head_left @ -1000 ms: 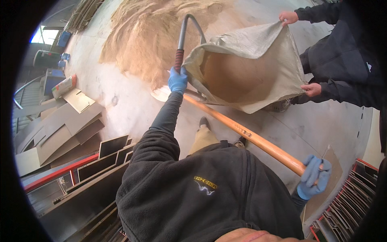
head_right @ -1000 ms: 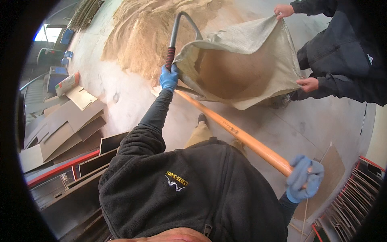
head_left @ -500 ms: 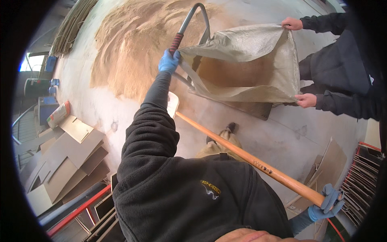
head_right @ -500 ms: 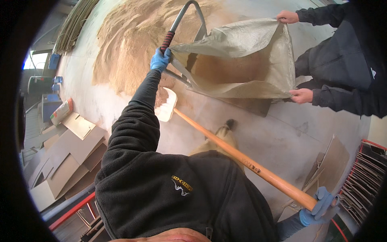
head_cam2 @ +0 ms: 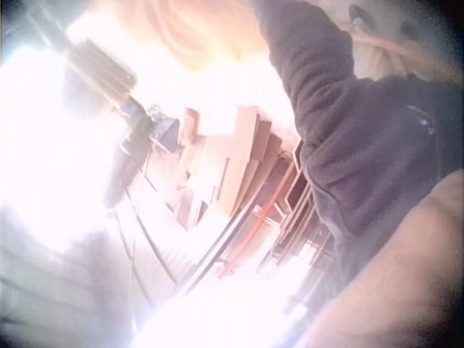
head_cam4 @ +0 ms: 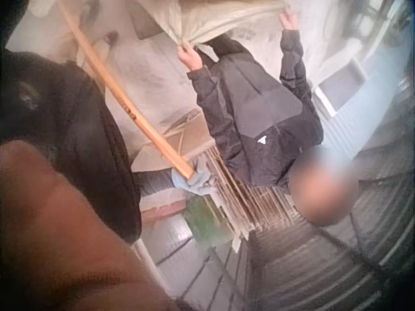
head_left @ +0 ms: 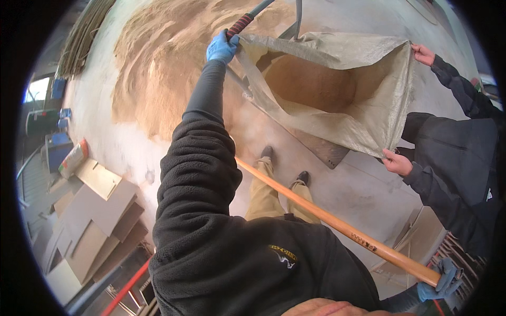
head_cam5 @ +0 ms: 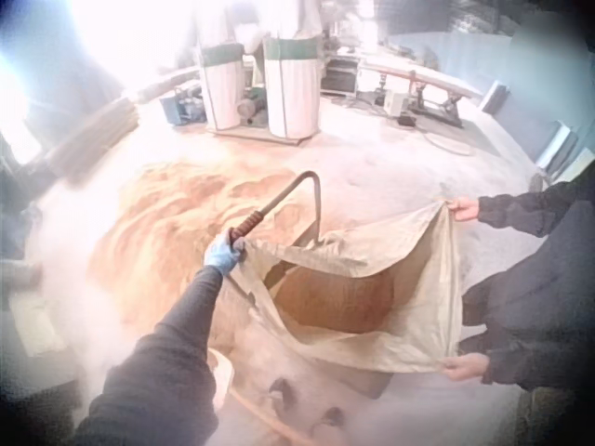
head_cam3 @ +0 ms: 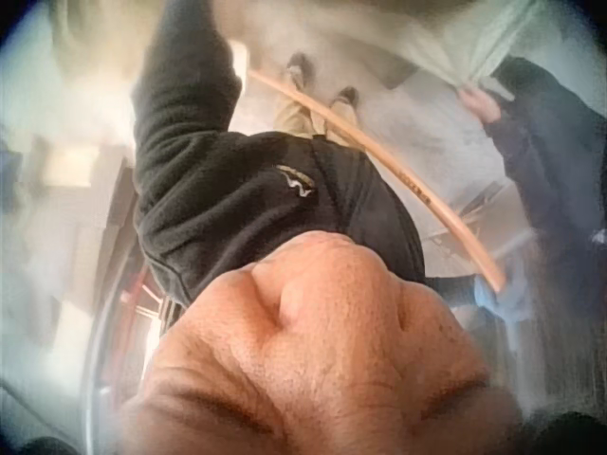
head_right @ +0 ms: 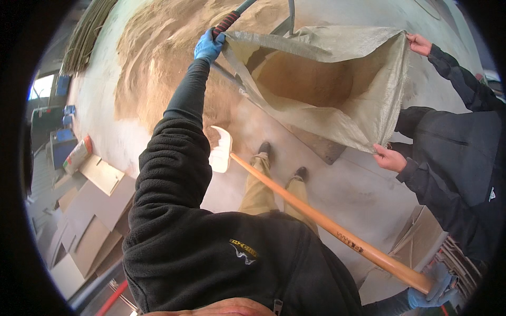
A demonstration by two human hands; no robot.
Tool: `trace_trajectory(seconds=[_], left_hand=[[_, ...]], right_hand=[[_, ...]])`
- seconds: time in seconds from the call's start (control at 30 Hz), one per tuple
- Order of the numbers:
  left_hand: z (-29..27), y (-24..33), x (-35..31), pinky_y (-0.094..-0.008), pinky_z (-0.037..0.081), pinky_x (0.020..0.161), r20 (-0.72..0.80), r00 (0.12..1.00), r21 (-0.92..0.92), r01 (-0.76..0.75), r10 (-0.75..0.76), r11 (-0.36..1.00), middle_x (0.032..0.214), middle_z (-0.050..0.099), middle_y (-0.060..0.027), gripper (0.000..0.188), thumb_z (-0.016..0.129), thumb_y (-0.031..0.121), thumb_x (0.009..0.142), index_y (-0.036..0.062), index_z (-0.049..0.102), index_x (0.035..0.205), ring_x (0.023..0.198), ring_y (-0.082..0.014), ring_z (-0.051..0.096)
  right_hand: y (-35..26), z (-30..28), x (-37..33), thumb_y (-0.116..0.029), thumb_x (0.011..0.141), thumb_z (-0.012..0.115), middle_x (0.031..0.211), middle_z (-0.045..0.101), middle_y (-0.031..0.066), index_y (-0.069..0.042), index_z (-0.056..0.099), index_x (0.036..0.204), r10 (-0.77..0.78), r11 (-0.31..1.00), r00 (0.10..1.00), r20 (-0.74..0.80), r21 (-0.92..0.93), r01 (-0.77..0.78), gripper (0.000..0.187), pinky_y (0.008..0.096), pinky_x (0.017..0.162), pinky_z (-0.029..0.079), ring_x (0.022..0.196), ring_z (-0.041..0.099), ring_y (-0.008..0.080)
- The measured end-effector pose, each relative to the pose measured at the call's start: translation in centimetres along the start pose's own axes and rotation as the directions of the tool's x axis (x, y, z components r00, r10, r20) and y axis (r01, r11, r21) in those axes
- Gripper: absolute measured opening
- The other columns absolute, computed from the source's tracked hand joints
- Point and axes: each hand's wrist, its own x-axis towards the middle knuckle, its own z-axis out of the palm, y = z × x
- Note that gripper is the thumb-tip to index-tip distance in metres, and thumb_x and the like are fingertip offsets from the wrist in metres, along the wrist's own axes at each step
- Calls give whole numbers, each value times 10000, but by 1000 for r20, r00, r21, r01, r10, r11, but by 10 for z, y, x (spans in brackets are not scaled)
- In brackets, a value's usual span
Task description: The person uses a shovel to scoop sawdust from a large pile on the floor and transfers it into a large fabric bag held open by another person. The person repeatedly scoops and deposits sawdust into the bag throughout the clip.
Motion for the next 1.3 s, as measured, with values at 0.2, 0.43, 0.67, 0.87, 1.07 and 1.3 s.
trace_trajectory(seconds=[0.2,0.43,0.67,0.87,1.07,1.3], left_hand=[[17,23,112,-451,489,895,42,998,-12,-53,54,998,1117,644,-192,624,605,532,824,127,530,1292,1049,-362,621],[55,61,76,-476,352,1060,-427,879,-267,102,-212,958,1392,378,-331,921,656,544,755,0,348,1430,1286,-452,399],[94,91,-44,-444,265,1140,199,938,-462,345,-284,817,1429,357,-360,1162,598,764,728,-132,317,1412,1369,-450,320],[115,109,-55,-417,298,1123,347,914,-766,406,-210,498,1396,404,-352,1083,660,662,735,-147,349,1386,1341,-431,368],[114,43,-196,-406,309,1122,465,775,-401,616,-428,678,1418,391,-358,989,659,576,759,-170,389,1347,1343,-420,382],[77,-31,-433,-380,351,1086,549,477,-230,876,-687,425,1430,408,-305,935,609,599,812,-131,396,1356,1342,-350,417]], right_hand=[[-52,-16,54,-376,964,432,891,654,150,74,573,1081,430,903,882,-193,77,-423,485,302,655,578,768,643,223],[-49,-42,74,-291,965,464,1026,626,186,91,583,1139,36,917,995,97,-399,6,436,329,748,603,857,662,260],[-29,-40,65,-149,938,568,1079,625,170,46,669,1048,286,933,958,4,227,-279,246,323,749,597,950,644,261],[-37,-40,71,-165,923,614,1065,647,172,36,702,998,33,995,999,-2,-98,-33,231,324,753,591,972,640,273],[-29,-6,47,-216,972,485,1044,623,187,81,542,1189,554,756,816,-168,511,-409,372,386,801,563,945,618,277],[-26,18,46,-208,994,480,685,547,42,-38,536,942,831,-90,543,119,993,-80,186,274,788,479,647,533,122]])
